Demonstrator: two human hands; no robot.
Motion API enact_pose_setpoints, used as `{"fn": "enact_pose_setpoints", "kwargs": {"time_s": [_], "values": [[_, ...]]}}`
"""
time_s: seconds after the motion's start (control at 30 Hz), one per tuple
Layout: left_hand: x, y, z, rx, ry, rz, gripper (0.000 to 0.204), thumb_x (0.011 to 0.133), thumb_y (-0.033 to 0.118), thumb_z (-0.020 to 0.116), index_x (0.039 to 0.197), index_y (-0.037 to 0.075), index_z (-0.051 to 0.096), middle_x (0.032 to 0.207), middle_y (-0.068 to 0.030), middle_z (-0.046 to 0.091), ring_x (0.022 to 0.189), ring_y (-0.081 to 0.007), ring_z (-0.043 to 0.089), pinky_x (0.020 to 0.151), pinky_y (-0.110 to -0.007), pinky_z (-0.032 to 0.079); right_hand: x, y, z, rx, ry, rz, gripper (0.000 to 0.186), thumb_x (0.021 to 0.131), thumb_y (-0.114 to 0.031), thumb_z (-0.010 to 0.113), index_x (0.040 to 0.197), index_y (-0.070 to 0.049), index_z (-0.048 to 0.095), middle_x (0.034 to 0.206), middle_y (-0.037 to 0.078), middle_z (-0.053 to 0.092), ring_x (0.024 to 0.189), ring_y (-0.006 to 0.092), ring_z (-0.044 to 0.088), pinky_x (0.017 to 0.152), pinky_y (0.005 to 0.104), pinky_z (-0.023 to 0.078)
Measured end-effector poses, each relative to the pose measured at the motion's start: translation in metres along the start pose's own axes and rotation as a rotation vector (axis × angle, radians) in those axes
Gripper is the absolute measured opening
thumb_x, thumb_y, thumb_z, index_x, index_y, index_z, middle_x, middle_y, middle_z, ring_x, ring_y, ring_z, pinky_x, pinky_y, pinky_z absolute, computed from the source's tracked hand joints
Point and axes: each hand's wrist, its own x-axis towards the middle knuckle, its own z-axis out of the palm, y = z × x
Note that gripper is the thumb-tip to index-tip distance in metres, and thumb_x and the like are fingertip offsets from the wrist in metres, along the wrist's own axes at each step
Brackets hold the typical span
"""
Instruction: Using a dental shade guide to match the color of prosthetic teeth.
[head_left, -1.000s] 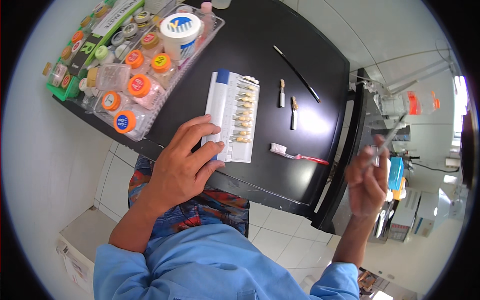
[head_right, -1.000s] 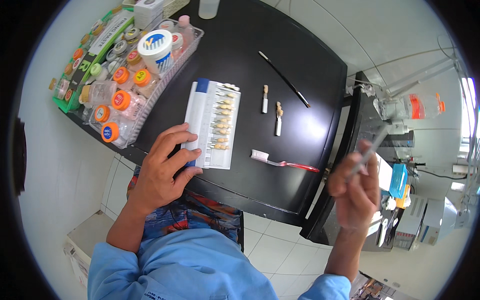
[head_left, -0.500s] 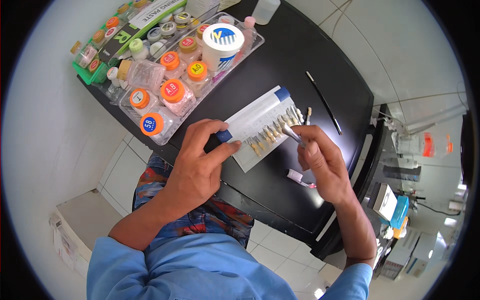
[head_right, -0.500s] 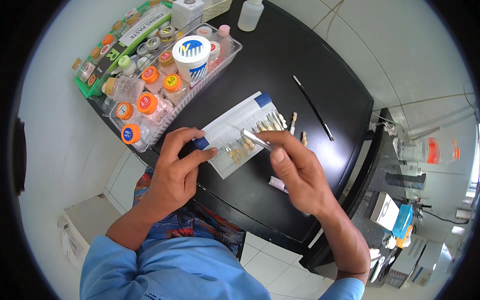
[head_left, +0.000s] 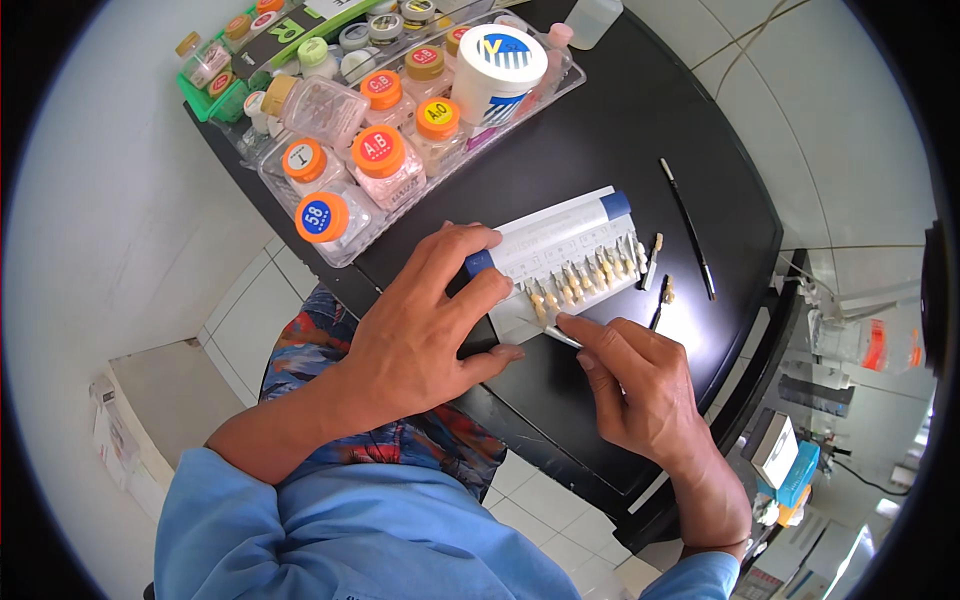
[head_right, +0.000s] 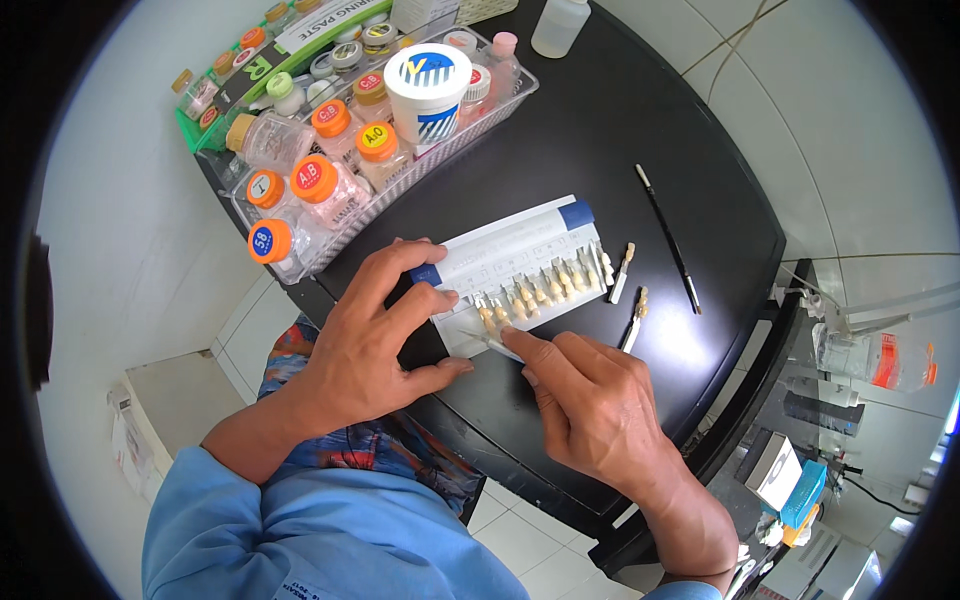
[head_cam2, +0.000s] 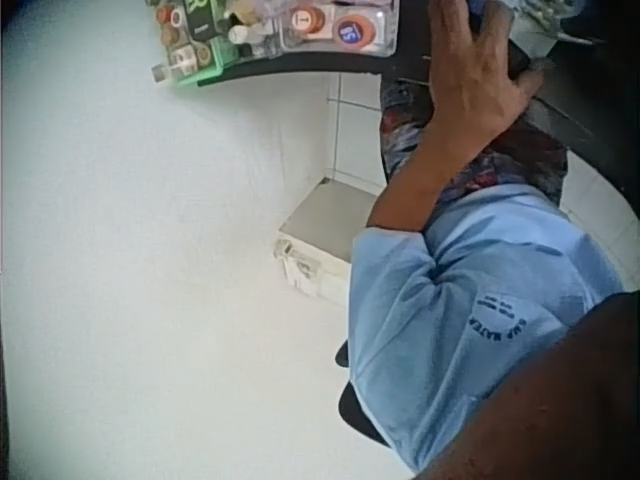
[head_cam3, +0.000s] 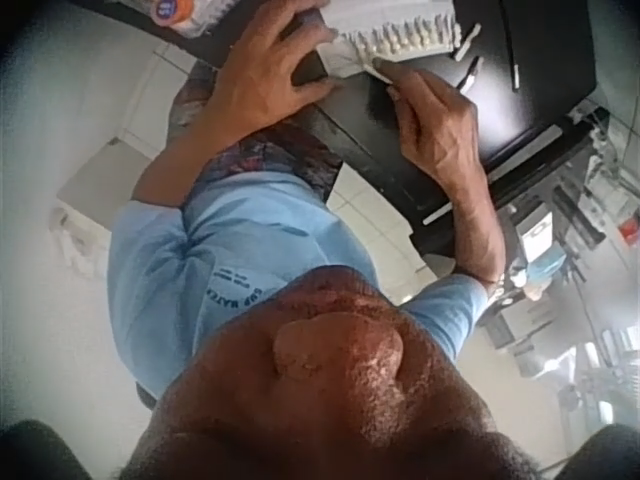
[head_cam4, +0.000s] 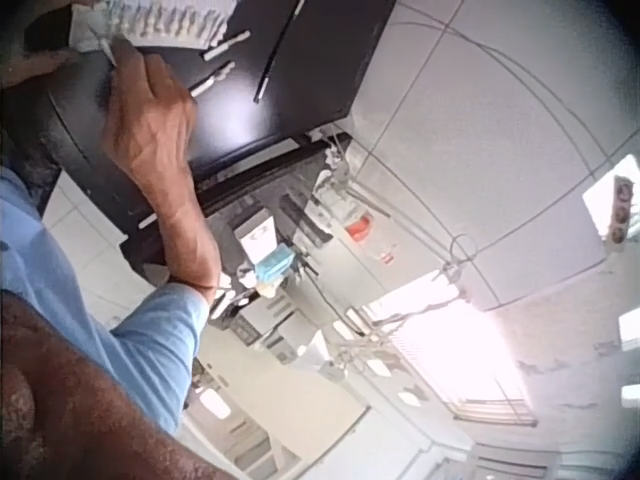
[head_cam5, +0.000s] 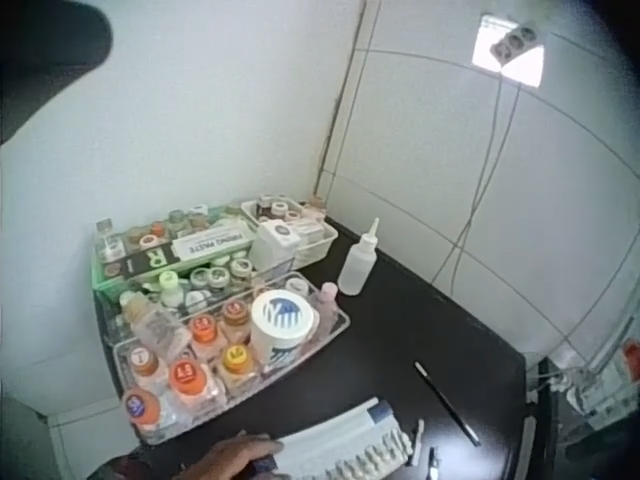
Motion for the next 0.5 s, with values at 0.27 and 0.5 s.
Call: {"fn": "enact_pose_setpoints", "kwargs": {"time_s": [0.27, 0.5], "values": [[0.000, -0.002, -0.001, -0.082, -0.054, -0.013, 0.056, 0.081, 0.019, 0.103, 0.126, 0.004, 0.073, 0.163, -0.0185, 0.058, 0.162, -0.0436, 0.051, 0.130, -0.054, 0.048, 0.001, 0.001, 0.008, -0.019, 0.049, -0.047, 0.043, 0.090, 0.002, 0.082, 0.133, -0.004, 0.078, 0.083, 0.007, 0.066, 0.070, 0.0272, 0.073, 0.059, 0.0429, 0.056], [0.000, -0.003, -0.003, -0.081, -0.068, 0.001, 0.056, 0.082, 0.019, 0.102, 0.129, 0.003, 0.075, 0.165, -0.0186, 0.057, 0.164, -0.0448, 0.049, 0.131, -0.054, 0.049, 0.002, -0.007, 0.008, -0.126, 0.045, -0.080, 0.047, 0.089, -0.001, 0.085, 0.136, -0.003, 0.078, 0.082, 0.005, 0.062, 0.068, 0.0226, 0.072, 0.057, 0.0405, 0.056]]}}
